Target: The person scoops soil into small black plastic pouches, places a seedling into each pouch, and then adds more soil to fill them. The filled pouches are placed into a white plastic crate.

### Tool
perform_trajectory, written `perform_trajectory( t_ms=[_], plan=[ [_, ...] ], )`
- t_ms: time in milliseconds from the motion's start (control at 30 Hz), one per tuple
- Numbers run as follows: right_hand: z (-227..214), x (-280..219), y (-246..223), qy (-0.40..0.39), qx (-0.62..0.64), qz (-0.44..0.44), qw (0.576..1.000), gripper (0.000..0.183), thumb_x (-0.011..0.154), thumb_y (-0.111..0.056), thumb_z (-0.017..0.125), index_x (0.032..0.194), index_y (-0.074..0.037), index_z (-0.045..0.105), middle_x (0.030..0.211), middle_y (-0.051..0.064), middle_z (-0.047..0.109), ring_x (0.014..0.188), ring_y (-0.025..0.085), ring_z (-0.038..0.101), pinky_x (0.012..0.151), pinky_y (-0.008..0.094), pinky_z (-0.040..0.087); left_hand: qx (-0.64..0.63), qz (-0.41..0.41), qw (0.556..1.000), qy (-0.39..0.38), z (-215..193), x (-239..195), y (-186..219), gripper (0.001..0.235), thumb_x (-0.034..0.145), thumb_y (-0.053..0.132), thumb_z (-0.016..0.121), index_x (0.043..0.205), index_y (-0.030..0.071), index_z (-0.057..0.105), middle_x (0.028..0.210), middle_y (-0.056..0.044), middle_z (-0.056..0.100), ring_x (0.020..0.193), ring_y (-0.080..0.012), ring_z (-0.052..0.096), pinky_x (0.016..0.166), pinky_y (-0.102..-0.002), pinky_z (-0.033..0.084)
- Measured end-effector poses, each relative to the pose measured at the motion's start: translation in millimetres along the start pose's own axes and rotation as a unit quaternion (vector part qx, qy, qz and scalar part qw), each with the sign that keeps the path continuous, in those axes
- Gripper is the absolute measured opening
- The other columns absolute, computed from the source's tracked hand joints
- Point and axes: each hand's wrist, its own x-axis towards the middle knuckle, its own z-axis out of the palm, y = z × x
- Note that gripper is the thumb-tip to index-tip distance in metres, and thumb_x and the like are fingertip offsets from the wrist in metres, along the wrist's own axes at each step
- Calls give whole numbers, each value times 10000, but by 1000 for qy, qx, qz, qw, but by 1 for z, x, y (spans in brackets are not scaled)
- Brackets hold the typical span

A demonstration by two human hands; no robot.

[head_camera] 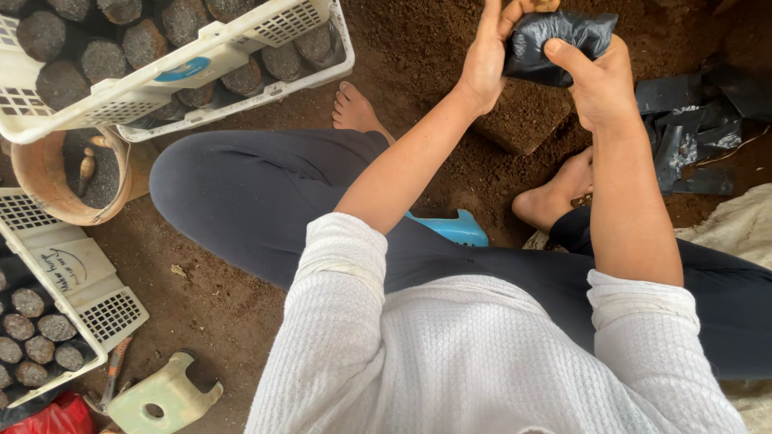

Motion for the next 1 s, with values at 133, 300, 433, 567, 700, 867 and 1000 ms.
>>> perform_trajectory(
  t_ms=[133,300,433,567,700,867,1000],
  plan=[
    [0,0,-27,-56,32,47,997,301,1060,-178,804,1298,-46,676,1241,28,717,1144,119,688,1018,289,557,0,-25,1000,-13,8,-5,9,812,1072,757,277,1353,81,629,1228,-109,701,1196,-239,670,1077,-522,541],
    [1,1,-98,-133,-277,73,949,360,1015,-280,728,1277,-40,670,1102,7,706,963,88,644,821,261,523,-24,-188,981,-51,15,-11,25,990,800,874,158,1286,127,590,1111,-130,737,1069,-253,734,897,-466,640],
    [3,-6,-135,-163,-538,45,826,368,955,-224,848,1206,11,715,999,131,735,828,198,676,735,336,524,38,-260,955,-134,14,-12,35,1202,819,934,82,1245,-51,623,1018,-204,733,939,-295,777,775,-422,689],
    [6,-4,-122,-159,-440,-84,880,304,1050,-112,779,1268,36,627,1191,128,703,1055,174,669,908,316,538,147,-269,940,-149,22,-12,31,1205,840,912,24,1280,-33,627,1088,-239,736,1051,-344,813,794,-425,670],
    [-4,4,-99,-139,-308,-139,931,357,1048,-10,700,1386,44,599,1338,111,653,1240,179,623,1059,349,511,0,-112,992,-65,37,-12,12,906,953,784,165,1528,116,370,1506,-178,483,1456,-347,446,1129,-617,482],
    [-21,2,-72,-105,-117,29,987,62,1175,-67,660,1212,-26,632,1107,-21,662,988,61,610,902,241,489,-79,-81,991,-69,24,-11,-5,887,1057,750,145,1652,111,304,1620,-146,418,1556,-330,320,1261,-668,281],
    [-17,1,-72,-68,-62,62,994,173,1099,-129,678,1258,-64,659,1155,-47,696,1024,42,632,936,228,513,-58,-66,990,-112,6,0,-5,869,1080,736,145,1641,97,323,1605,-173,447,1526,-356,401,1263,-644,364]
  ],
)
